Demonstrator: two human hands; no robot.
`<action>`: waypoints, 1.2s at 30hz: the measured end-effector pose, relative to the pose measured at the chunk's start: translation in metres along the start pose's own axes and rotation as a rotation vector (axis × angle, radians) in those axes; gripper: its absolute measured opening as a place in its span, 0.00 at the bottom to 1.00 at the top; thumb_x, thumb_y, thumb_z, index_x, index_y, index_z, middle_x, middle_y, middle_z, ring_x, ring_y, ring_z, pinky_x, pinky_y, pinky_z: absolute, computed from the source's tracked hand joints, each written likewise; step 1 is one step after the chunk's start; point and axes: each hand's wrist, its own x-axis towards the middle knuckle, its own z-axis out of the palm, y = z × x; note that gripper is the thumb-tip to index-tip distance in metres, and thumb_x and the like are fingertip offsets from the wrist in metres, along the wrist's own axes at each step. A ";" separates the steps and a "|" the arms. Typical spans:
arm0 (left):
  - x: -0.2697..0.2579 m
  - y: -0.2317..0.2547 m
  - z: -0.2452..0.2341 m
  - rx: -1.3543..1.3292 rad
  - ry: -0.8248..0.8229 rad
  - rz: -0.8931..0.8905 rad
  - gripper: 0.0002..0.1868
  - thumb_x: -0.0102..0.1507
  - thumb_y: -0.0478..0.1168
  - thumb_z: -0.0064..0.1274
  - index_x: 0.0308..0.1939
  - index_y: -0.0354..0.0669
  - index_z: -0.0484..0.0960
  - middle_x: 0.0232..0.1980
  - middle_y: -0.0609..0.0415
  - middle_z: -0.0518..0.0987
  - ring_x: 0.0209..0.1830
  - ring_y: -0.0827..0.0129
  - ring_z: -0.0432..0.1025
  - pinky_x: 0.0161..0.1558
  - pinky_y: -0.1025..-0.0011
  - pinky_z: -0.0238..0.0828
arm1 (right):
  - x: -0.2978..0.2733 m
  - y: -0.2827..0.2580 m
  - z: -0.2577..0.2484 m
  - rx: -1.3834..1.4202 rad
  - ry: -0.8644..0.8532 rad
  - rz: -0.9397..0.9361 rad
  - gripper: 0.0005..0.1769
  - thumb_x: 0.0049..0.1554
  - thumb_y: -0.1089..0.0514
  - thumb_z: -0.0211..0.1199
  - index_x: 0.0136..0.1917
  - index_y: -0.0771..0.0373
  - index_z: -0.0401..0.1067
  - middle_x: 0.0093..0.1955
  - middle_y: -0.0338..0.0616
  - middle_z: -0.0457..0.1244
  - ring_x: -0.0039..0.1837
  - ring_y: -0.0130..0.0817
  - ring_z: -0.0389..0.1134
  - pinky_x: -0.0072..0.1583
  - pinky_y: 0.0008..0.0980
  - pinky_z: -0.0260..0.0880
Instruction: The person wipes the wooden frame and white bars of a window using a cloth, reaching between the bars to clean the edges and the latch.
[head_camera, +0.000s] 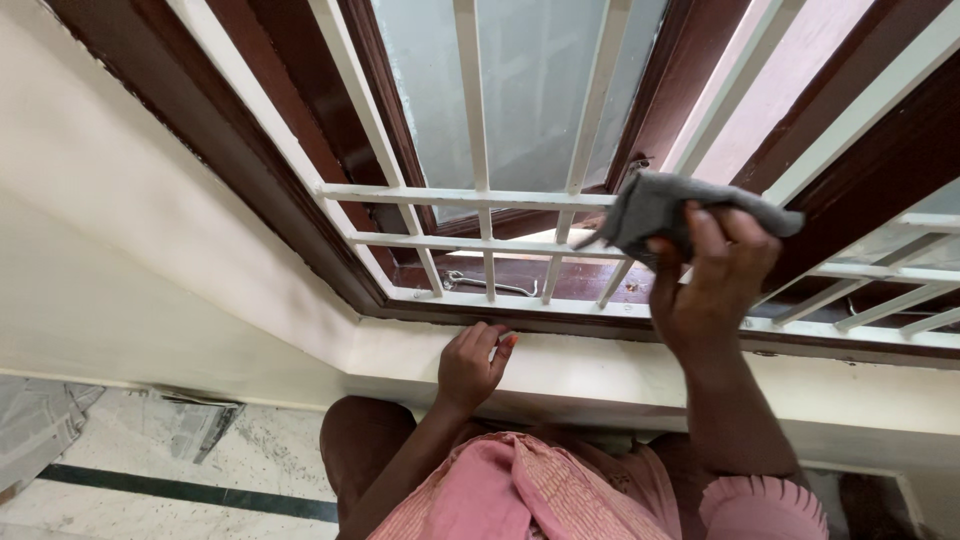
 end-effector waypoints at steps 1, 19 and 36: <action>0.000 0.000 0.000 0.001 -0.007 -0.002 0.13 0.68 0.47 0.55 0.40 0.39 0.82 0.33 0.51 0.77 0.33 0.56 0.74 0.35 0.59 0.71 | 0.006 -0.013 0.007 -0.017 -0.015 -0.042 0.20 0.70 0.50 0.63 0.69 0.61 0.66 0.63 0.51 0.58 0.63 0.44 0.58 0.62 0.47 0.59; -0.004 -0.002 -0.007 -0.058 0.059 0.041 0.12 0.68 0.45 0.56 0.40 0.39 0.83 0.34 0.52 0.78 0.33 0.57 0.74 0.35 0.61 0.71 | 0.004 -0.009 0.003 -0.144 0.075 0.091 0.07 0.70 0.66 0.69 0.60 0.61 0.77 0.59 0.43 0.62 0.64 0.37 0.66 0.59 0.34 0.75; -0.009 -0.035 -0.048 0.010 0.269 0.024 0.06 0.65 0.39 0.60 0.37 0.40 0.82 0.34 0.52 0.78 0.33 0.56 0.73 0.35 0.61 0.70 | 0.032 -0.085 0.024 -0.079 0.023 -0.031 0.05 0.66 0.70 0.67 0.55 0.66 0.79 0.58 0.48 0.66 0.57 0.43 0.69 0.55 0.37 0.74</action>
